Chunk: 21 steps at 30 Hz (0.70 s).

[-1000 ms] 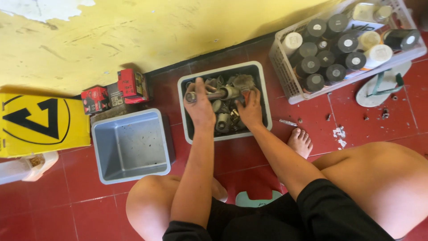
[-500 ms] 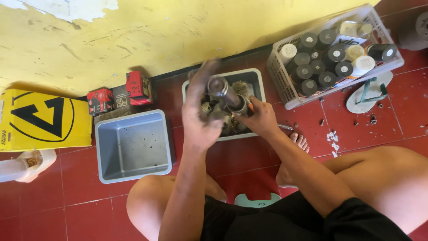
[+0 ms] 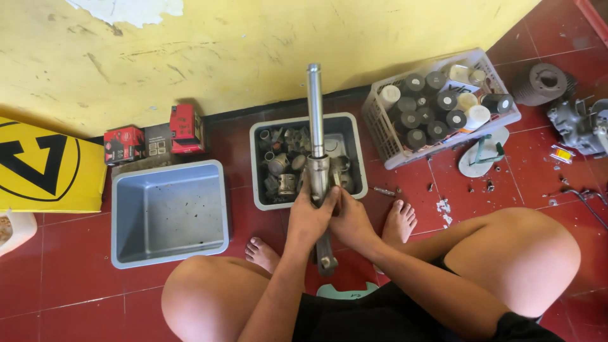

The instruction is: Cleaning and disassembling a motorcycle front fork tube using a brush and small tools

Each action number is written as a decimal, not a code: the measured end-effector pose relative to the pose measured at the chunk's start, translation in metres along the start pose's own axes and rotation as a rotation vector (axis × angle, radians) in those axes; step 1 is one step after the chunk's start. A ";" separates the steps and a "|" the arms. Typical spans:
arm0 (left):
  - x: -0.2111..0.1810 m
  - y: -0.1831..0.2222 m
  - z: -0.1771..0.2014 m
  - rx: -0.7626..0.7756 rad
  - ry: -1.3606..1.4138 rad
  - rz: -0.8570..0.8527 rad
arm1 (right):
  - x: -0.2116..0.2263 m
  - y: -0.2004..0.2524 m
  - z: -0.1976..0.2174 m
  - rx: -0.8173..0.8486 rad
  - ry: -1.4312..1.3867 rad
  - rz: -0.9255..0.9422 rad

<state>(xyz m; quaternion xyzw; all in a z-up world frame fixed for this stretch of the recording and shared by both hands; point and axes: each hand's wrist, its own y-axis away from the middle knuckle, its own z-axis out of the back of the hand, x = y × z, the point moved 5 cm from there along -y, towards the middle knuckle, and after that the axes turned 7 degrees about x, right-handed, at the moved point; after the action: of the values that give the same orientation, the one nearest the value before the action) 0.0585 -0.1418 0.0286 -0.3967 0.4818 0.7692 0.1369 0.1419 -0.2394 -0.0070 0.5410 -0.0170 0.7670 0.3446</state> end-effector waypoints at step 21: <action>-0.015 0.021 0.020 -0.323 0.220 -0.111 | 0.153 0.000 0.101 -0.141 0.626 0.892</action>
<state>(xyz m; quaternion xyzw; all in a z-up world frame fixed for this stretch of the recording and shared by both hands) 0.0464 -0.1332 0.0579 -0.5209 0.3417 0.7799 0.0603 0.1974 -0.2012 0.1639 0.2028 -0.1927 0.9600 0.0101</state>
